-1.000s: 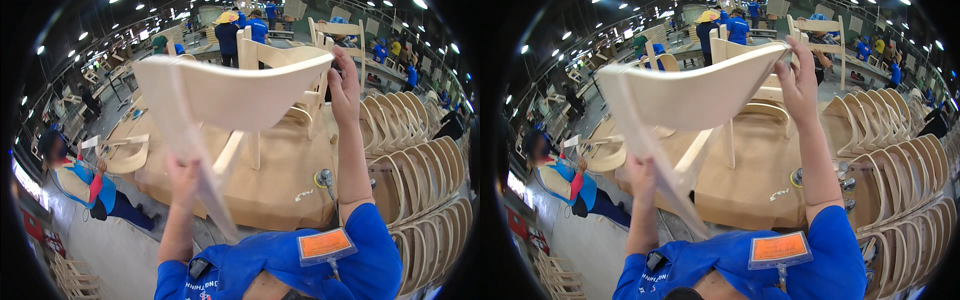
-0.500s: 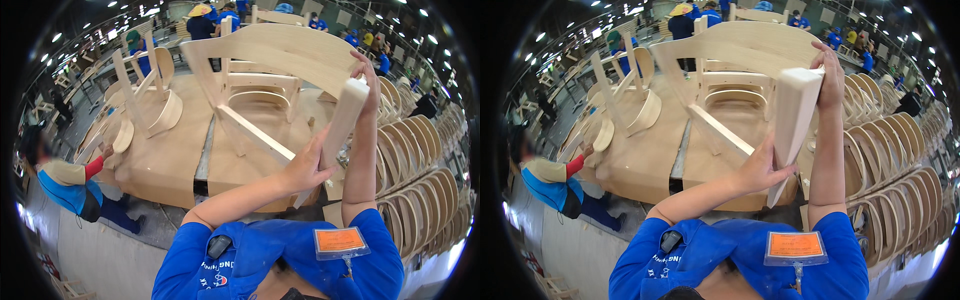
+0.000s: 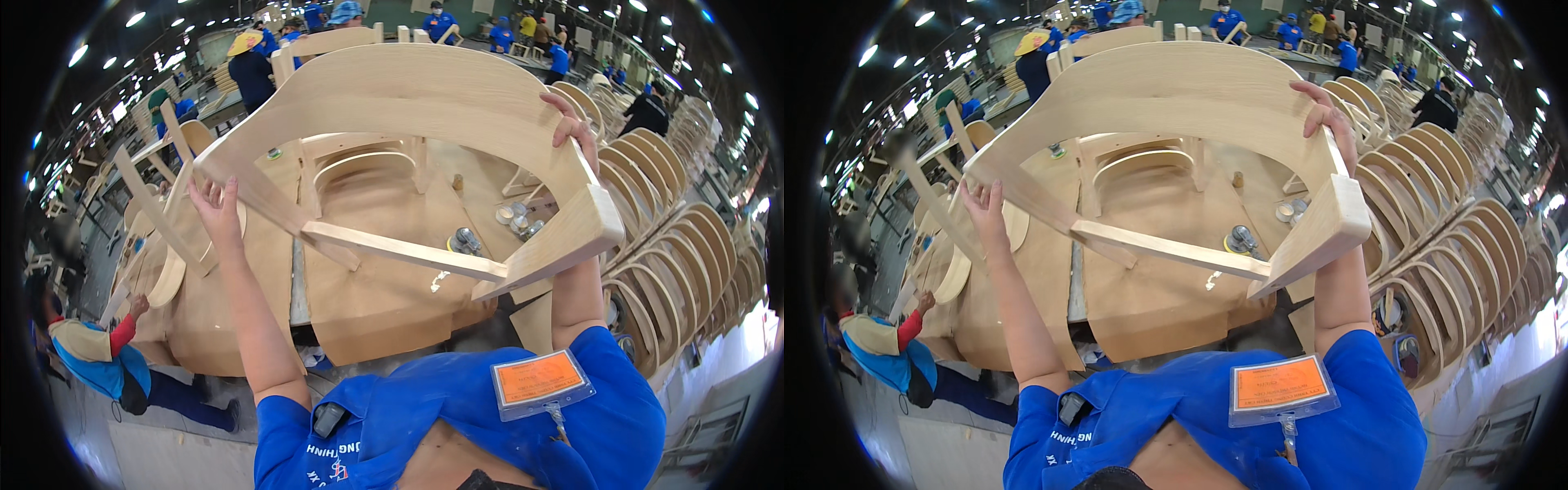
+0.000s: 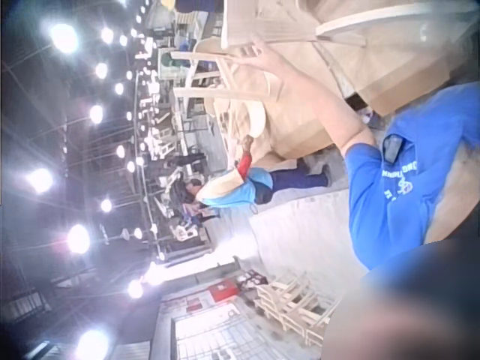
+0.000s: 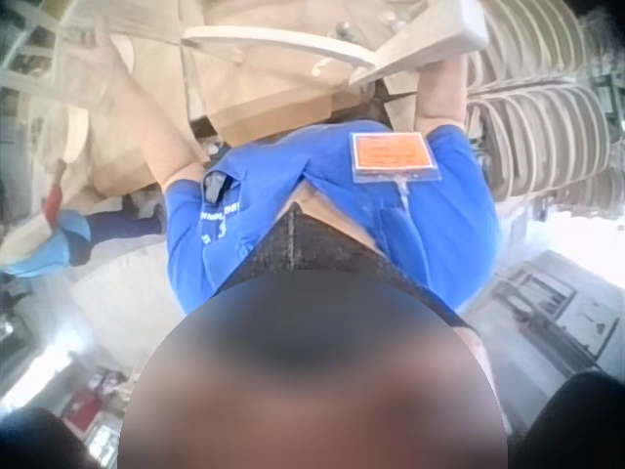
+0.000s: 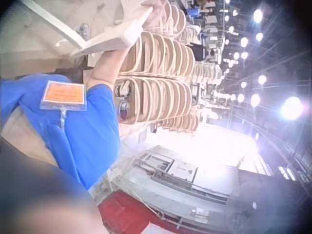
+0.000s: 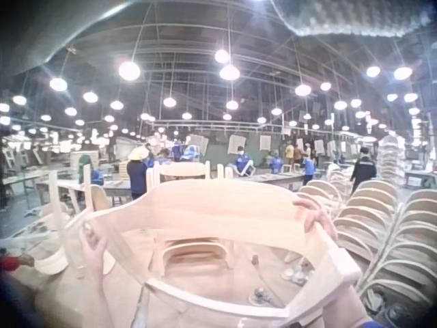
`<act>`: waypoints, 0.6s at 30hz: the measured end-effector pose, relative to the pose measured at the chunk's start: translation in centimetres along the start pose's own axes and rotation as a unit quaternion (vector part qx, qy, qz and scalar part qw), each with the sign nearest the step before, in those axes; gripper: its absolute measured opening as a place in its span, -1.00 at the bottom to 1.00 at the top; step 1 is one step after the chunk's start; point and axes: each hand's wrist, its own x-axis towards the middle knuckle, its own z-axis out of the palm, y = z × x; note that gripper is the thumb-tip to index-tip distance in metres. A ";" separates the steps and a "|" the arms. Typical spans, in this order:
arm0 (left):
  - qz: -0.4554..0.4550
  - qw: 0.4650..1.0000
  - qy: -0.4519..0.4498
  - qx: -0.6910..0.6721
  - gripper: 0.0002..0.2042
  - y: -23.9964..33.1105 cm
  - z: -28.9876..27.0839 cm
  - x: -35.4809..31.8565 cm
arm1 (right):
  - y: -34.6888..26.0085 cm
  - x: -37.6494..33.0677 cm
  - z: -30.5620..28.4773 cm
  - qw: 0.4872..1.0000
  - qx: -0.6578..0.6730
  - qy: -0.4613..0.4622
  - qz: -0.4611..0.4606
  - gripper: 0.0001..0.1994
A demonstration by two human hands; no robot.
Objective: The person uses an orbital sander to smooth the surfaces of a wooden chair frame. They repeatedly reposition the chair to access different areas, including the legs, seat, and backrest, while sanding each section.
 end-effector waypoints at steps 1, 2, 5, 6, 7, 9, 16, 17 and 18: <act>0.002 0.999 -0.045 -0.012 -0.40 -0.5 -0.1 0.5 | -0.1 -0.3 -0.4 0.999 -0.040 -0.005 -0.022 -0.59; -0.017 0.996 -0.081 -0.021 -0.41 -0.8 -0.2 0.8 | -0.2 -0.7 -0.7 0.996 -0.078 -0.011 -0.044 -0.62; -0.082 0.988 -0.089 -0.093 -0.48 -1.4 -0.6 0.5 | -0.4 -1.4 -1.4 0.977 -0.168 -0.067 -0.109 -0.66; -0.113 0.984 -0.070 -0.122 -0.50 -1.4 -0.9 0.2 | -0.2 -1.7 -1.4 0.971 -0.187 -0.072 -0.128 -0.64; -0.102 0.983 -0.078 -0.135 -0.51 -1.3 -1.2 -0.2 | -0.1 -2.0 -1.4 0.983 -0.134 -0.056 -0.110 -0.61; -0.078 0.978 -0.100 -0.164 -0.53 -0.9 -1.6 -1.4 | 0.1 -3.1 -1.3 0.998 0.004 -0.010 -0.065 -0.51; -0.066 0.985 -0.016 -0.161 -0.52 1.1 -4.3 -8.2 | -2.5 -7.5 -2.7 0.989 0.088 0.081 0.091 -0.50; -0.075 0.985 -0.015 -0.153 -0.51 1.3 -5.2 -9.2 | -2.9 -8.7 -2.8 0.985 0.101 0.078 0.112 -0.49; -0.086 0.986 -0.015 -0.145 -0.50 1.3 -6.0 -10.2 | -3.5 -10.0 -2.9 0.981 0.114 0.079 0.133 -0.49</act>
